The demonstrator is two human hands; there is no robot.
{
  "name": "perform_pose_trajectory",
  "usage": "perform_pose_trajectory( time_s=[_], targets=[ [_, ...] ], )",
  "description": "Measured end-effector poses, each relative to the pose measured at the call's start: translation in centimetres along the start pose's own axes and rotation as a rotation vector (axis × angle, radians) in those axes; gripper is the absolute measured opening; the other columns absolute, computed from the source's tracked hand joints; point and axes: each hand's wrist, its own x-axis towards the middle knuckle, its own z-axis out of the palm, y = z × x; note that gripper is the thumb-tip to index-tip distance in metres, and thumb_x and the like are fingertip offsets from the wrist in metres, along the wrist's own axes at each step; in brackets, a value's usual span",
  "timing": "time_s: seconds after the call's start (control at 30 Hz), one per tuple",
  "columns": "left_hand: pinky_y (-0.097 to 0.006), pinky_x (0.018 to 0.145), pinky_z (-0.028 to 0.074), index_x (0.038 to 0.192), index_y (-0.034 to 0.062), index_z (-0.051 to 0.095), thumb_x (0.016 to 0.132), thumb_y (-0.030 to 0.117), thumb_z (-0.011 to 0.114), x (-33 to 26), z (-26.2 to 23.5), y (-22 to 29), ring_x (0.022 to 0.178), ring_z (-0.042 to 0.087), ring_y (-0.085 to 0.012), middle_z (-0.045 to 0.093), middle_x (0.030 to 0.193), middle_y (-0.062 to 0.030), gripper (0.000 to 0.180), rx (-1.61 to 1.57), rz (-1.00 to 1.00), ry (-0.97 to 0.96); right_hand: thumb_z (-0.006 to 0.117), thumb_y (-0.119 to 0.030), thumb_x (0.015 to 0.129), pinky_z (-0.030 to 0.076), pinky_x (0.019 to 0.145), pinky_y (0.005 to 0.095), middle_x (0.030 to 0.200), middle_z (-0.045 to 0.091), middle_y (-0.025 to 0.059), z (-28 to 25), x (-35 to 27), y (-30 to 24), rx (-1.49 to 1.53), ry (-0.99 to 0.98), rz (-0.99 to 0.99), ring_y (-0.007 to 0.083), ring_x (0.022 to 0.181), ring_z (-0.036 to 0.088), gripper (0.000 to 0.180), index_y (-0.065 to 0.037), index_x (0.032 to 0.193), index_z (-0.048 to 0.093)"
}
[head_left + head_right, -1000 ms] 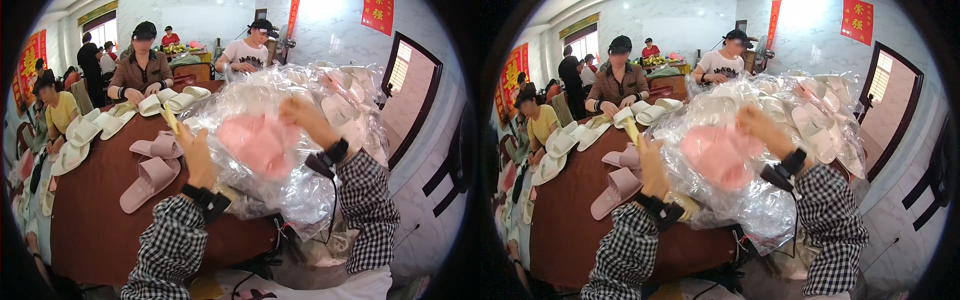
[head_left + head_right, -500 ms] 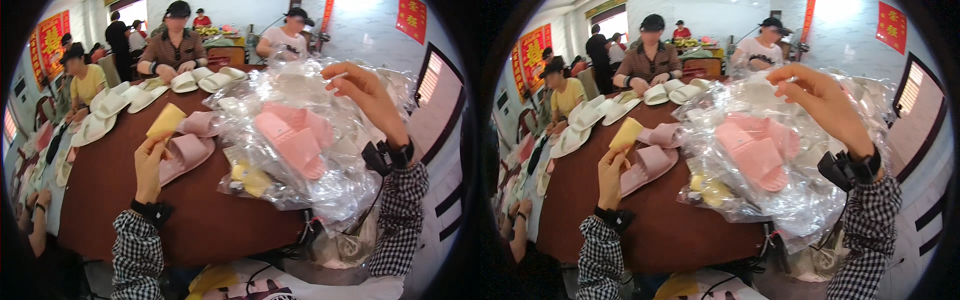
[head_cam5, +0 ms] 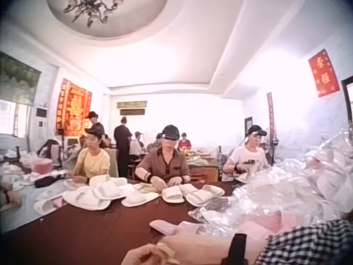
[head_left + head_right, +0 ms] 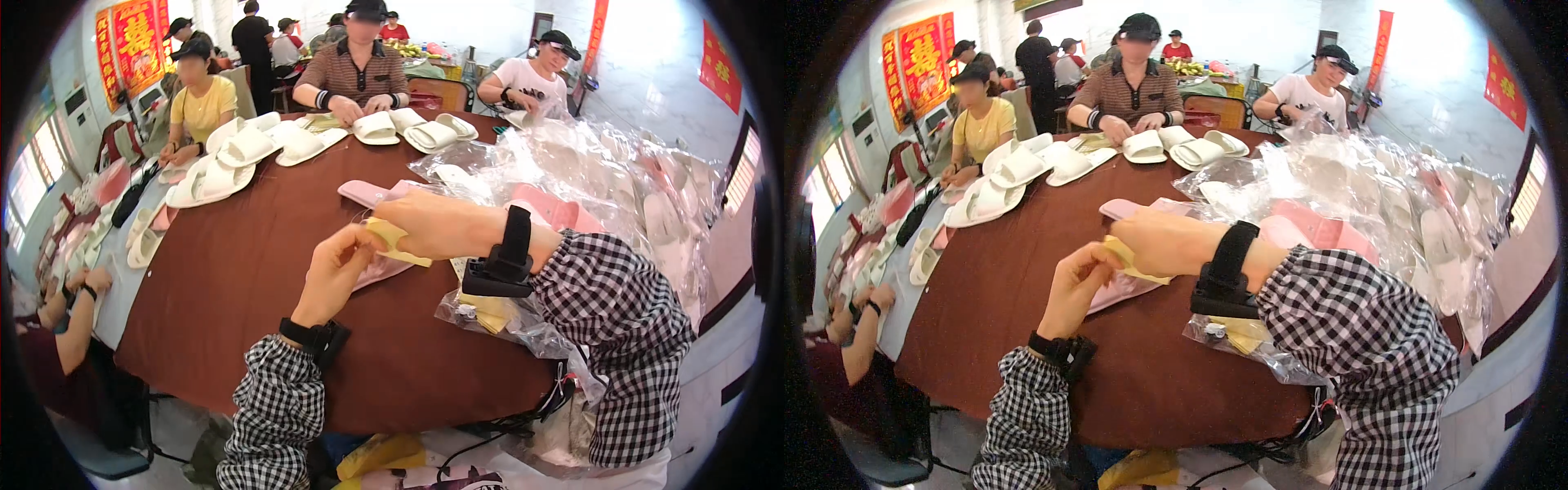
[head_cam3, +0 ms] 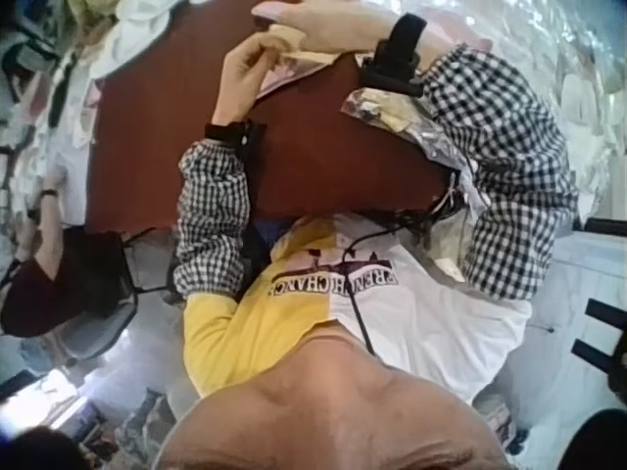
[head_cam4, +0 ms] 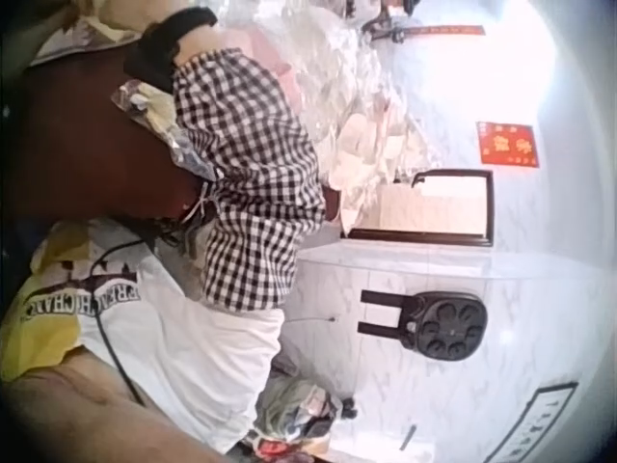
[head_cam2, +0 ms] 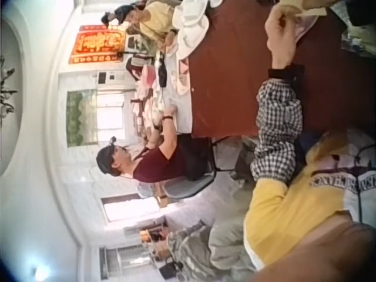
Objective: Applying size labels to the inside of slippers at a production table.
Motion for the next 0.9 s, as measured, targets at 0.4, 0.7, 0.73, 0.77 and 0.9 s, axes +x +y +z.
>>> perform_pose_trajectory(
  time_s=[0.4,0.7,0.73,0.77,0.9],
  targets=[
    [-0.026,0.085,0.049,0.117,0.0031,0.062,0.095,0.009,0.053,0.2,-8.5,-3.7,0.093,0.062,-0.0117,0.066,0.113,-0.0058,0.025,0.015,-0.253,0.352,0.054,-0.020,0.084,0.053,0.082,0.0504,0.108,0.065,0.0313,8.7,5.0,10.2,0.159,0.330,0.663,0.0455,0.100,0.065,0.032,0.005,0.095,0.070],
    [-0.049,0.121,0.011,0.149,0.0094,0.036,0.085,0.034,0.066,-0.2,-6.1,-5.5,0.148,0.016,-0.0356,0.025,0.157,-0.0208,0.075,0.887,-0.345,-0.385,0.067,-0.059,0.079,0.049,0.090,0.0509,0.118,0.061,0.0275,11.7,5.6,9.9,0.186,0.422,0.967,0.0421,0.106,0.064,0.080,0.000,0.130,0.046],
    [-0.047,0.120,0.015,0.150,0.0094,0.034,0.085,0.035,0.067,-0.1,-6.4,-5.5,0.148,0.017,-0.0361,0.025,0.157,-0.0218,0.077,0.875,-0.300,-0.430,0.067,-0.059,0.079,0.049,0.090,0.0509,0.118,0.061,0.0275,11.6,5.6,9.5,0.203,0.379,0.973,0.0421,0.106,0.064,0.080,0.000,0.130,0.046],
    [-0.045,0.119,0.019,0.151,0.0094,0.033,0.085,0.035,0.068,-0.1,-6.6,-5.5,0.148,0.018,-0.0365,0.026,0.157,-0.0227,0.079,0.863,-0.255,-0.475,0.069,-0.059,0.077,0.050,0.090,0.0510,0.118,0.061,0.0273,11.6,5.7,9.1,0.161,0.350,0.943,0.0424,0.106,0.064,0.080,-0.001,0.128,0.049],
    [-0.043,0.118,0.024,0.149,0.0096,0.037,0.084,0.030,0.068,-0.1,-6.8,-5.4,0.146,0.023,-0.0359,0.027,0.156,-0.0223,0.075,0.833,-0.295,-0.467,0.073,-0.055,0.075,0.050,0.089,0.0502,0.120,0.059,0.0281,12.1,6.8,8.8,0.139,0.363,0.868,0.0433,0.107,0.063,0.074,-0.006,0.126,0.053]
  ],
)
